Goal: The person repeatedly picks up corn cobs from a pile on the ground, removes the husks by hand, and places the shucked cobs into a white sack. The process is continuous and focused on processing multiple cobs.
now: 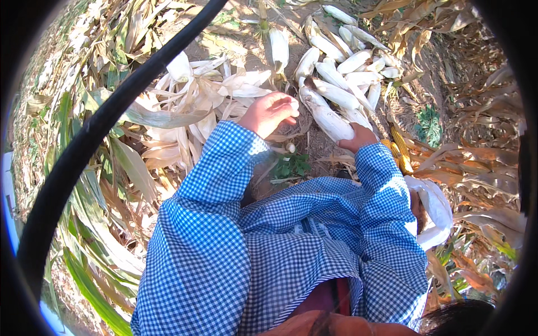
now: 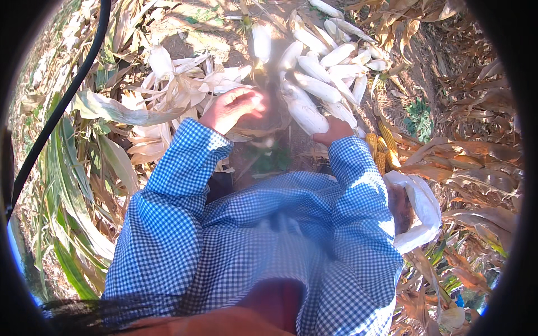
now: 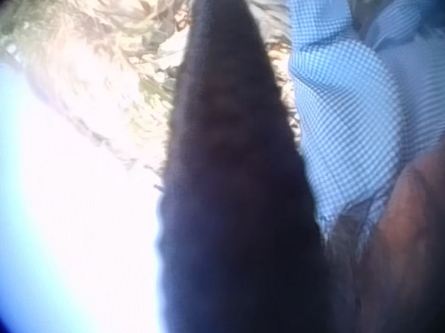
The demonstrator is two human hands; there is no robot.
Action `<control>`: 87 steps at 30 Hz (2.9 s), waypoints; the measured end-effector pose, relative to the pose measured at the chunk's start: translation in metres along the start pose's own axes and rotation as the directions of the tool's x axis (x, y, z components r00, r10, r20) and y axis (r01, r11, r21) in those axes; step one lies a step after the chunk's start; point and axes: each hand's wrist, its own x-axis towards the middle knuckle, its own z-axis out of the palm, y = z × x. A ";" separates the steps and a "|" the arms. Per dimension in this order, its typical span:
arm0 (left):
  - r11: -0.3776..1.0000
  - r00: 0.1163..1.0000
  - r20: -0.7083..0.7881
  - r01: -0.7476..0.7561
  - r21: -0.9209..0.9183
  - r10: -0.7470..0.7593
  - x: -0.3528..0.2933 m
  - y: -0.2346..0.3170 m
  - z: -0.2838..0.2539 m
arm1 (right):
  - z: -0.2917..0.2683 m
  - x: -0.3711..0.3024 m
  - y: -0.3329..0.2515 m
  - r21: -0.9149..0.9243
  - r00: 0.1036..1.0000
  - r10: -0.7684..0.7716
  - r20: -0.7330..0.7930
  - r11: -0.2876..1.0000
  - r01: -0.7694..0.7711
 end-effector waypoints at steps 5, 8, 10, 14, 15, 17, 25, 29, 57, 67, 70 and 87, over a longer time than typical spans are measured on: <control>0.998 0.998 0.032 0.061 -0.023 -0.061 -0.014 -0.013 0.036 | 0.001 -0.059 -0.065 0.656 0.880 -0.305 -0.365 0.586 0.475; 0.842 0.987 0.143 0.021 -0.540 0.067 -0.022 -0.006 0.040 | 0.011 -0.063 -0.086 0.728 0.820 -0.411 -0.399 0.402 0.556; 0.903 0.997 0.070 0.012 -0.429 0.020 -0.025 0.000 0.035 | 0.006 -0.057 -0.089 0.747 0.821 -0.356 -0.447 0.356 0.561; 0.956 0.999 0.044 0.015 -0.292 -0.002 -0.020 -0.001 0.033 | -0.017 -0.047 -0.088 0.781 0.794 -0.193 -0.576 0.158 0.605; 0.964 0.998 0.050 0.040 -0.262 -0.028 -0.020 -0.004 0.032 | -0.021 -0.045 -0.091 0.767 0.768 -0.209 -0.605 0.105 0.633; 0.982 0.995 0.099 0.019 -0.187 -0.001 -0.013 -0.011 0.033 | -0.027 -0.041 -0.096 0.809 0.806 -0.169 -0.567 0.071 0.584; 0.998 0.999 0.054 0.004 -0.062 -0.001 0.004 -0.027 0.027 | -0.027 -0.032 -0.094 0.564 0.673 -0.025 -0.739 0.523 0.639; 0.996 0.998 0.025 -0.047 -0.079 0.049 0.004 -0.024 0.028 | -0.016 -0.018 -0.093 0.552 0.609 0.020 -0.793 0.447 0.704; 0.938 0.882 -0.341 -0.347 -0.004 0.325 0.017 -0.049 0.058 | -0.013 -0.004 -0.123 0.625 0.963 -0.101 -0.249 -0.777 0.080; 0.842 0.870 -0.491 -0.238 -0.484 -0.036 0.034 -0.025 -0.007 | 0.003 -0.032 -0.149 0.677 0.941 -0.185 -0.282 -0.733 0.059; 0.892 0.819 -0.556 -0.137 -0.430 -0.143 0.038 -0.017 -0.041 | 0.012 -0.039 -0.143 0.721 0.933 -0.206 -0.294 -0.688 0.075; 0.739 0.595 -0.771 -0.411 -0.534 -0.227 0.019 0.016 -0.106 | 0.007 -0.031 -0.077 0.942 0.977 -0.067 -0.201 -0.287 0.174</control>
